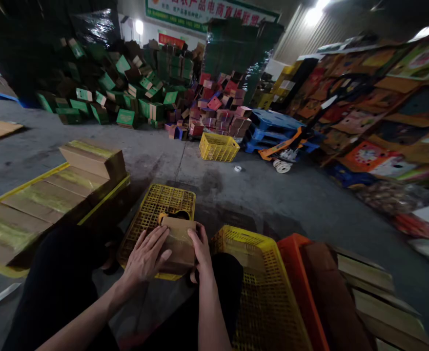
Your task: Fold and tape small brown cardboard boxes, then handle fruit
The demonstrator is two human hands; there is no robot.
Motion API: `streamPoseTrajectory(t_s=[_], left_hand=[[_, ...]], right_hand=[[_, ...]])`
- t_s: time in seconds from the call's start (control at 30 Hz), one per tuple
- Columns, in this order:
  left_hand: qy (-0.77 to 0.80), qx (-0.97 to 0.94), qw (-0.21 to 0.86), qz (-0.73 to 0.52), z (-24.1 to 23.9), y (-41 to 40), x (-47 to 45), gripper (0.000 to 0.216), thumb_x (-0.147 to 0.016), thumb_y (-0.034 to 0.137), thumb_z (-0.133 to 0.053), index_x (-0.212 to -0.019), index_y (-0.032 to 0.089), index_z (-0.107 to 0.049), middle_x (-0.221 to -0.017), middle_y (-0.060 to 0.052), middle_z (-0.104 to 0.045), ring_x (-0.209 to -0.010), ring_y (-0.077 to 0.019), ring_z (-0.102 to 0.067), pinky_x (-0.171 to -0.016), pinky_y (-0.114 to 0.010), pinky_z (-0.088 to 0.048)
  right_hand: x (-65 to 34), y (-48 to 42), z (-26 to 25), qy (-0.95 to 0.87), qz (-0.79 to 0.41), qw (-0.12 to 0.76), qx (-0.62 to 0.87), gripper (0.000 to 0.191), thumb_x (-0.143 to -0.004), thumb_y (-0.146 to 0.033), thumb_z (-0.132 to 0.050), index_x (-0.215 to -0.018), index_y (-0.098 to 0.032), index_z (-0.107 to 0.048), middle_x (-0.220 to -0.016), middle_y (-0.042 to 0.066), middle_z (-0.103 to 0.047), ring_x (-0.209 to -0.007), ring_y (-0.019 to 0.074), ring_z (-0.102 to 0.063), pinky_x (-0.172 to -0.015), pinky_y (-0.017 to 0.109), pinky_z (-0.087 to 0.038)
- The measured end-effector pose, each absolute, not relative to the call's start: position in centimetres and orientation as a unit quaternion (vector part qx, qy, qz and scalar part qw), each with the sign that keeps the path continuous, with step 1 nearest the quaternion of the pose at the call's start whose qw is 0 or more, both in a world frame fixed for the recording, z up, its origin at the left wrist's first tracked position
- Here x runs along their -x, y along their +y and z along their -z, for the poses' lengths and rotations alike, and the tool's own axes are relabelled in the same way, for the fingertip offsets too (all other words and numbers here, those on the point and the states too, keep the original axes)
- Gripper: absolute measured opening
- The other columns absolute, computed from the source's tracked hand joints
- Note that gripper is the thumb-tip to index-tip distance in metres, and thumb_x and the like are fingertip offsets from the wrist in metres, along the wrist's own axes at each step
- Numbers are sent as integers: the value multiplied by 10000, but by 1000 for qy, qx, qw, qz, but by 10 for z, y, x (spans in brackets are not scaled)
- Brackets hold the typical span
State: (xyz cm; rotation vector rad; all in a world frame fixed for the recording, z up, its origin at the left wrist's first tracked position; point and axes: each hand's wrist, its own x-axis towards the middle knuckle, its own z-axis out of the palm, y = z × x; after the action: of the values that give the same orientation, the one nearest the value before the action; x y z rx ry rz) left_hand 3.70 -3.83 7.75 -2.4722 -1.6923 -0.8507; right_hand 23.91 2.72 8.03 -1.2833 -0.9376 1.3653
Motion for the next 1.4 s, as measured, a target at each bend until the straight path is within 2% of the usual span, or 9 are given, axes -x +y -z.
streamPoseTrajectory(t_s=[0.1, 0.2, 0.4, 0.6, 0.77, 0.97, 1.17, 1.4], left_hand=[[-549, 790, 16, 272, -76, -42, -37, 593, -1013, 401, -450, -1560, 204, -333, -1543, -105, -477, -1448, -267, -411, -1210, -484, -284], [-545, 793, 20, 272, -79, -47, -46, 559, -1010, 377, -459, -1541, 226, -378, -1558, -102, -457, -1462, -287, -383, -1200, -512, -298], [-518, 806, -12, 287, -86, -53, -67, 499, -989, 384, -520, -1461, 222, -497, -1502, -121, -505, -1382, -297, -466, -1175, -524, -351], [-514, 813, -34, 272, -88, -50, -65, 534, -969, 412, -564, -1474, 262, -476, -1473, -109, -502, -1367, -303, -445, -1155, -526, -375], [-519, 815, -23, 257, -85, -51, -69, 581, -928, 456, -621, -1474, 315, -483, -1493, -121, -456, -1381, -341, -417, -1155, -572, -344], [-512, 820, 21, 253, -82, -62, -76, 638, -925, 530, -596, -1513, 346, -428, -1616, -135, -306, -1451, -375, -336, -1159, -579, -293], [-528, 814, 53, 237, -83, -62, -72, 689, -932, 528, -573, -1550, 296, -374, -1624, -149, -319, -1441, -360, -372, -1181, -539, -242], [-529, 813, 56, 238, -82, -60, -63, 686, -960, 518, -523, -1570, 268, -332, -1629, -141, -318, -1438, -329, -391, -1179, -487, -269]], right_hand=[[-239, 25, -82, -382, -575, 500, 523, 488, -731, -493, -734, -1151, -281, -604, -1093, 12, -735, -1006, 258, -679, -810, 332, -541], [-239, 26, -80, -389, -565, 501, 527, 485, -736, -501, -724, -1149, -277, -603, -1070, 11, -738, -977, 247, -680, -809, 329, -541], [-240, 28, -78, -398, -538, 498, 552, 505, -718, -521, -713, -1140, -262, -615, -1029, 15, -741, -969, 254, -678, -793, 331, -544], [-239, 27, -79, -408, -528, 509, 544, 497, -726, -518, -705, -1138, -254, -617, -1045, 25, -737, -984, 249, -674, -825, 326, -542], [-238, 26, -81, -400, -536, 507, 544, 517, -724, -511, -716, -1159, -250, -618, -1044, 25, -740, -1005, 259, -679, -858, 347, -546], [-239, 14, -95, -387, -558, 498, 539, 584, -776, -528, -711, -1292, -276, -607, -1205, 37, -721, -1124, 284, -667, -929, 385, -551], [-245, 4, -92, -379, -619, 462, 510, 802, -784, -518, -740, -1503, -353, -426, -1405, 6, -621, -1273, 269, -600, -1040, 418, -509], [-247, -9, -82, -440, -588, 434, 521, 821, -807, -597, -703, -1530, -402, -364, -1500, -29, -528, -1428, 257, -439, -1161, 437, -383]])
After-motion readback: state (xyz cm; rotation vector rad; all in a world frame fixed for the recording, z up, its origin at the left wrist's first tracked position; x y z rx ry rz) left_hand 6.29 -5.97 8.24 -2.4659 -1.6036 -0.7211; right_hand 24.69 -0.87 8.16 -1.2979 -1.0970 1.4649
